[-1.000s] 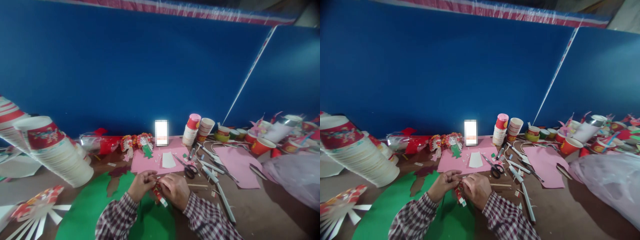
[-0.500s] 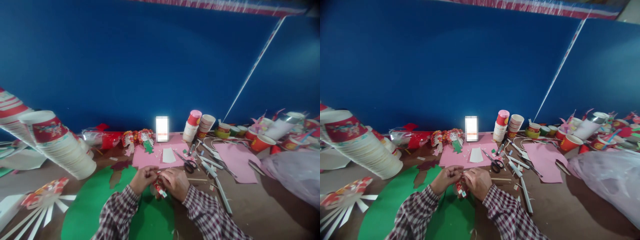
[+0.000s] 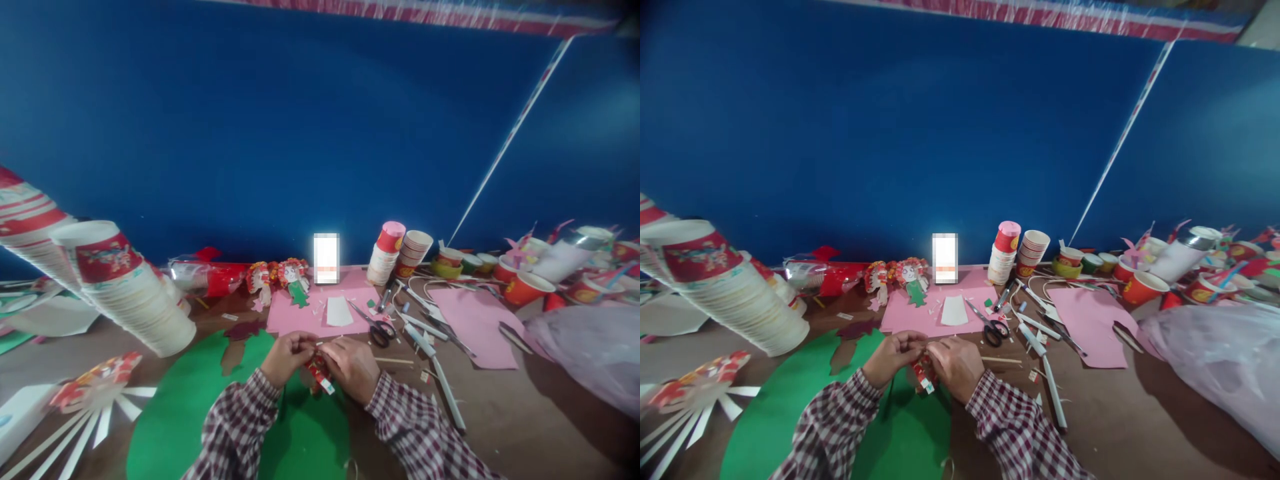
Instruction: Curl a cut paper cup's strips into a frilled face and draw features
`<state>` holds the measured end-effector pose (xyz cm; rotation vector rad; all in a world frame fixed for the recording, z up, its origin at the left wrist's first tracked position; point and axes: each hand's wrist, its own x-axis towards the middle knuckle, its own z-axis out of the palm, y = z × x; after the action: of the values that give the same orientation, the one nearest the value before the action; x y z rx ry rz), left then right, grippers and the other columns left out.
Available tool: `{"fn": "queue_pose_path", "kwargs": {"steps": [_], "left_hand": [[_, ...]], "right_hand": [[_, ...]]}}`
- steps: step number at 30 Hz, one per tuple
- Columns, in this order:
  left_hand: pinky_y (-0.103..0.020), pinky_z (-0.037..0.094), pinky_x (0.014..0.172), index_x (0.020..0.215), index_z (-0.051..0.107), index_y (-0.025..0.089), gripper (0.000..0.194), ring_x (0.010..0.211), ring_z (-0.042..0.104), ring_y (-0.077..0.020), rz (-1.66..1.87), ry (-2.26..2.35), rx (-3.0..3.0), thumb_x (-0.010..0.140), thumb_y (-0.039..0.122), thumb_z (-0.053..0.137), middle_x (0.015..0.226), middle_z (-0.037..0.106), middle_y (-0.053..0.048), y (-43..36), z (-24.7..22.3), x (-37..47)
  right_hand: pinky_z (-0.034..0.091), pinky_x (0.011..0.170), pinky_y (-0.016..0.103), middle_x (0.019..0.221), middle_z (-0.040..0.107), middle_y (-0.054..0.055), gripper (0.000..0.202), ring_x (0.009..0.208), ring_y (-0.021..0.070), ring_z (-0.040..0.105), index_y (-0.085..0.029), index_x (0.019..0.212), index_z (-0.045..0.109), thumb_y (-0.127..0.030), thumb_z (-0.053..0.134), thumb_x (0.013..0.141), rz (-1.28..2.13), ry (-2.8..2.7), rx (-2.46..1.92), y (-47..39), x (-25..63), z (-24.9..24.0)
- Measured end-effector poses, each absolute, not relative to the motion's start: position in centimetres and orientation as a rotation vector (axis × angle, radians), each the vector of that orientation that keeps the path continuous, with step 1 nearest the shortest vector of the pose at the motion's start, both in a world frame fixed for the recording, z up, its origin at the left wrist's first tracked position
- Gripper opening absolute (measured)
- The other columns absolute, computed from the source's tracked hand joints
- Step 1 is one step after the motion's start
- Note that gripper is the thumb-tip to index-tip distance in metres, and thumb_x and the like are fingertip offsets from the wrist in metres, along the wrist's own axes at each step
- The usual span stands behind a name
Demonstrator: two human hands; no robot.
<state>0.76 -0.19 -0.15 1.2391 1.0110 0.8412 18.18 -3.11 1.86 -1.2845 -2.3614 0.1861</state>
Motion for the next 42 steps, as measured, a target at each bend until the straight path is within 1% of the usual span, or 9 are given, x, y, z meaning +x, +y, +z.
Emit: {"fn": "queue_pose_path", "kwargs": {"steps": [6,13,17,22,27,30,35,39,42], "left_hand": [[-0.024,0.043,0.062,0.086,0.06,0.009,0.033,0.062,0.057,-0.0128,0.864,1.043,1.265,0.063,0.031,0.066,0.067,0.064,-0.004,-0.2,-0.6,1.0],[-0.028,0.045,0.07,0.102,0.056,0.008,0.046,0.075,0.06,-0.0172,0.916,1.031,1.205,0.066,0.036,0.064,0.079,0.066,-0.008,-0.3,-0.3,1.1],[-0.028,0.045,0.071,0.095,0.061,0.009,0.04,0.078,0.059,-0.0184,0.96,1.136,1.29,0.068,0.038,0.061,0.085,0.067,-0.01,-0.1,-0.1,0.9],[-0.027,0.046,0.069,0.093,0.062,0.011,0.038,0.075,0.06,-0.0174,1.016,1.152,1.281,0.068,0.039,0.06,0.082,0.067,-0.007,0.0,-0.4,0.7],[-0.025,0.045,0.064,0.087,0.065,0.01,0.037,0.069,0.059,-0.0169,1.013,1.191,1.3,0.066,0.04,0.061,0.077,0.068,-0.008,0.2,-0.7,0.5],[-0.027,0.046,0.067,0.087,0.065,0.011,0.035,0.073,0.06,-0.0182,1.013,1.158,1.29,0.067,0.039,0.061,0.08,0.068,-0.008,0.1,-0.8,0.6],[-0.029,0.047,0.07,0.097,0.06,0.011,0.039,0.08,0.061,-0.0197,0.96,1.052,1.218,0.07,0.04,0.057,0.086,0.067,-0.009,-0.2,-0.7,1.2],[-0.032,0.047,0.074,0.101,0.057,0.012,0.041,0.087,0.06,-0.0214,0.967,0.948,1.119,0.073,0.041,0.055,0.094,0.065,-0.01,-0.5,-0.3,1.6],[-0.034,0.045,0.081,0.1,0.056,0.012,0.042,0.094,0.057,-0.0227,0.999,0.905,1.175,0.066,0.035,0.064,0.102,0.062,-0.012,-0.6,0.0,1.7]], "right_hand": [[0.035,0.068,0.022,0.087,0.063,0.002,0.023,0.079,0.0137,0.055,-0.023,0.1,0.055,-0.03,0.036,0.089,0.198,-2.388,-1.28,-3.2,18.2,2.2],[0.035,0.068,0.022,0.081,0.063,0.003,0.026,0.077,0.0134,0.055,-0.021,0.092,0.058,-0.029,0.033,0.09,0.19,-2.315,-1.336,-3.0,18.5,2.2],[0.036,0.068,0.023,0.08,0.063,0.003,0.023,0.076,0.0141,0.056,-0.022,0.093,0.058,-0.028,0.036,0.088,0.172,-2.227,-1.415,-2.7,18.8,1.8],[0.039,0.074,0.024,0.093,0.063,0.004,0.023,0.084,0.0145,0.057,-0.021,0.103,0.055,-0.027,0.043,0.084,0.161,-2.135,-1.422,-2.5,19.1,1.8],[0.041,0.074,0.024,0.092,0.064,0.004,0.026,0.084,0.0152,0.057,-0.021,0.104,0.054,-0.026,0.051,0.079,0.156,-2.129,-1.414,-2.6,19.1,2.1],[0.041,0.074,0.025,0.092,0.063,0.003,0.022,0.084,0.0159,0.056,-0.022,0.099,0.056,-0.022,0.053,0.077,0.172,-2.148,-1.345,-2.7,19.0,2.4],[0.039,0.078,0.027,0.094,0.062,0.005,0.022,0.089,0.0166,0.055,-0.021,0.102,0.055,-0.027,0.05,0.081,0.225,-2.19,-1.186,-3.0,18.7,2.7],[0.039,0.074,0.026,0.092,0.063,0.004,0.021,0.085,0.0167,0.055,-0.022,0.1,0.055,-0.03,0.052,0.081,0.247,-2.187,-1.254,-2.9,18.7,2.6],[0.04,0.07,0.024,0.089,0.063,0.004,0.021,0.08,0.0163,0.056,-0.021,0.099,0.055,-0.03,0.053,0.08,0.252,-2.136,-1.336,-2.7,18.9,2.4]]}}
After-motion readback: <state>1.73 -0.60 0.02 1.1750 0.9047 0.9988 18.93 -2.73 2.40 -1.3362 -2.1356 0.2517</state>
